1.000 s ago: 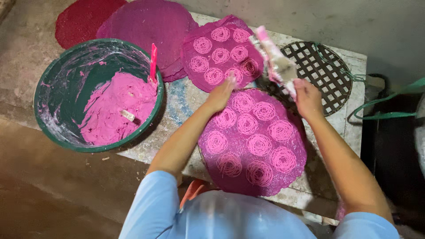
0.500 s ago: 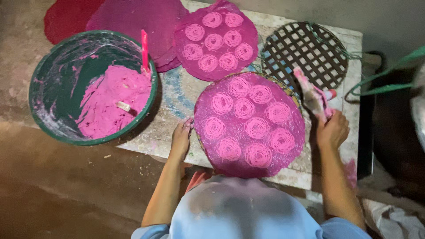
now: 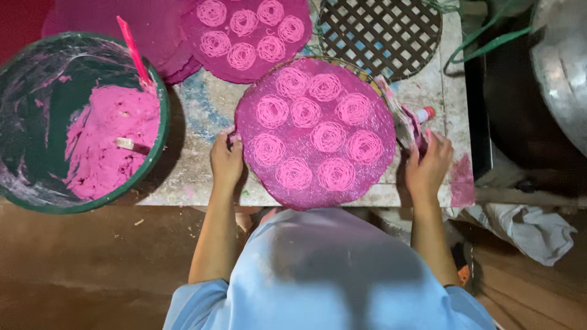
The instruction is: The person uses a handheld extruder to pipe pink paste into circular swirls on round woven trays. They repeatedly refill the extruder from a green bowl and continue filling the tray with evenly spaced swirls.
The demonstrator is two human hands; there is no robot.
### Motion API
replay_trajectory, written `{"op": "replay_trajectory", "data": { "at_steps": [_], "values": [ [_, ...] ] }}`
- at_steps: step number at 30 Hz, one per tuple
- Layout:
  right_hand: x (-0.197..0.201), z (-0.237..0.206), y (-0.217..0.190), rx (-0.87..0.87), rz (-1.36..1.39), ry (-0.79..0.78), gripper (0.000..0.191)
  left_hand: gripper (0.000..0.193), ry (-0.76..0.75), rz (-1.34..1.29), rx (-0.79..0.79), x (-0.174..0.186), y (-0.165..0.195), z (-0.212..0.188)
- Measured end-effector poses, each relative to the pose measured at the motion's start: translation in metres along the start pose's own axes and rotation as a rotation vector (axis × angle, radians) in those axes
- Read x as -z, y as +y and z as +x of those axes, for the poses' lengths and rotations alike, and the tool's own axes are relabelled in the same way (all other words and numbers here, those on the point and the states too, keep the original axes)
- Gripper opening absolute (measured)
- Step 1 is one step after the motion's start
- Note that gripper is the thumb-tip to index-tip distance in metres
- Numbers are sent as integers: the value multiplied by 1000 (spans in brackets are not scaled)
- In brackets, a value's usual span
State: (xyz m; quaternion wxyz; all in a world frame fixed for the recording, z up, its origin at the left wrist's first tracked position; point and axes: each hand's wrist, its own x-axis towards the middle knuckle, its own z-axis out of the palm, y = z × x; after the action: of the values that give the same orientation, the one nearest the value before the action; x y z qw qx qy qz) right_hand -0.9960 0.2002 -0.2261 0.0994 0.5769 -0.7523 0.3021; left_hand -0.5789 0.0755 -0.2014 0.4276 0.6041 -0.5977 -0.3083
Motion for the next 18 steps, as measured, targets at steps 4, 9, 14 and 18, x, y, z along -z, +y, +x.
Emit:
{"op": "replay_trajectory", "data": {
  "at_steps": [4,9,14,18],
  "values": [
    [0,24,-24,50,333,-86,31,18,32,42,41,3,10,-2],
    [-9,55,-53,35,341,-234,28,10,50,40,-54,10,16,-9],
    [-18,76,-56,41,269,-293,27,11,100,181,-176,11,15,-11],
    [-34,89,-42,82,140,-333,15,12,95,145,-113,7,12,-11]
  ]
}}
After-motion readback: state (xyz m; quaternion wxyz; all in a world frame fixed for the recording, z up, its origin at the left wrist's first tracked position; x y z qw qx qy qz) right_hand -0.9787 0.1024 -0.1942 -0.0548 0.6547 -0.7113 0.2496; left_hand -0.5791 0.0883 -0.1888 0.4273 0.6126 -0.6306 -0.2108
